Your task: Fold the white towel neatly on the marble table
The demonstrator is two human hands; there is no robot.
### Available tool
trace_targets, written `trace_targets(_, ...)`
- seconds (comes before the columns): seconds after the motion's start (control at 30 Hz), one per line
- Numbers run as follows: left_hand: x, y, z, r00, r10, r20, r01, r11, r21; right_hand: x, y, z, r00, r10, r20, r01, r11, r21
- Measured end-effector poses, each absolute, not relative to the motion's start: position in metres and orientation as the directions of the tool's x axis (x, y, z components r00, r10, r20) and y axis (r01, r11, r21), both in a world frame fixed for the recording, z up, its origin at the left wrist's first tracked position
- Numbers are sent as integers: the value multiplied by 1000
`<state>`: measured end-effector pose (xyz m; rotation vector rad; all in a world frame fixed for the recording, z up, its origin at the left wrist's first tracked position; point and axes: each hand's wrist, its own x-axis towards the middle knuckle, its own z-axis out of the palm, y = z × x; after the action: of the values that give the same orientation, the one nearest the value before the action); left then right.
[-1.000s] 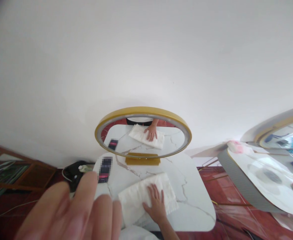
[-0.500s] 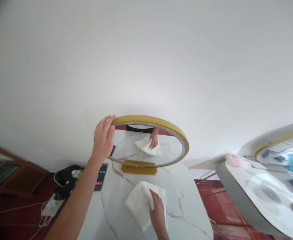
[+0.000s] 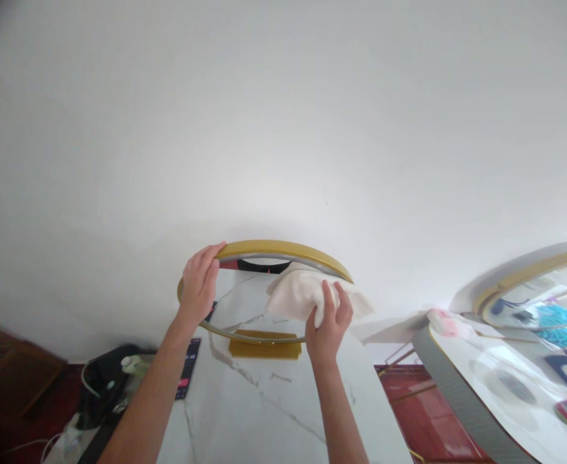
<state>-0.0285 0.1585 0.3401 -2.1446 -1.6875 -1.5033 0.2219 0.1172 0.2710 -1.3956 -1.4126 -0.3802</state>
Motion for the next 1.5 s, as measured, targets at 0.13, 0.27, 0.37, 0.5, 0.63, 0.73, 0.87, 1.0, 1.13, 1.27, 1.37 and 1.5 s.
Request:
trace_targets(0.13, -29, 159, 340, -38, 724, 689, 767, -421, 484, 181, 133, 280, 170, 430, 887, 888, 323, -327)
trace_targets(0.27, -28, 158, 340, -40, 718, 695, 776, -415, 474, 144, 137, 293, -27, 411, 911, 907, 392, -150)
trace_targets(0.37, -28, 157, 339, -49, 722, 691, 779, -405, 478, 133, 141, 304, -244, 388, 889, 897, 440, 55)
trace_targets(0.5, -30, 157, 339, -37, 723, 690, 781, -410, 471, 146, 147, 323, -437, 358, 825, 854, 453, 256)
trace_targets(0.63, -30, 158, 339, -32, 721, 692, 791, -405, 459, 160, 150, 353, -169, 316, 934, 931, 362, 46)
trace_targets(0.73, -30, 160, 336, -37, 718, 695, 797, -398, 454, 154, 150, 374, -103, 387, 916, 927, 371, -52)
trace_targets(0.87, -32, 166, 330, -29, 700, 713, 806, -406, 431, 148, 154, 382, -410, 428, 805, 850, 499, 167)
trace_targets(1.0, -33, 168, 330, -35, 721, 692, 806, -389, 447, 167, 159, 375, -442, 421, 792, 841, 501, 203)
trace_targets(1.13, -30, 168, 334, -54, 725, 687, 800, -380, 464, 187, 157, 370, -243, 454, 857, 905, 424, 32)
trace_targets(1.27, -29, 170, 333, -73, 718, 692, 806, -366, 465, 180, 156, 367, -184, 460, 869, 923, 385, -9)
trace_targets(1.37, -30, 171, 332, -76, 716, 694, 805, -366, 467, 166, 161, 363, -233, 432, 871, 915, 402, 45)
trace_targets(1.5, -32, 172, 331, -53, 723, 689, 802, -381, 461, 147, 170, 357, -273, 406, 872, 909, 407, 95)
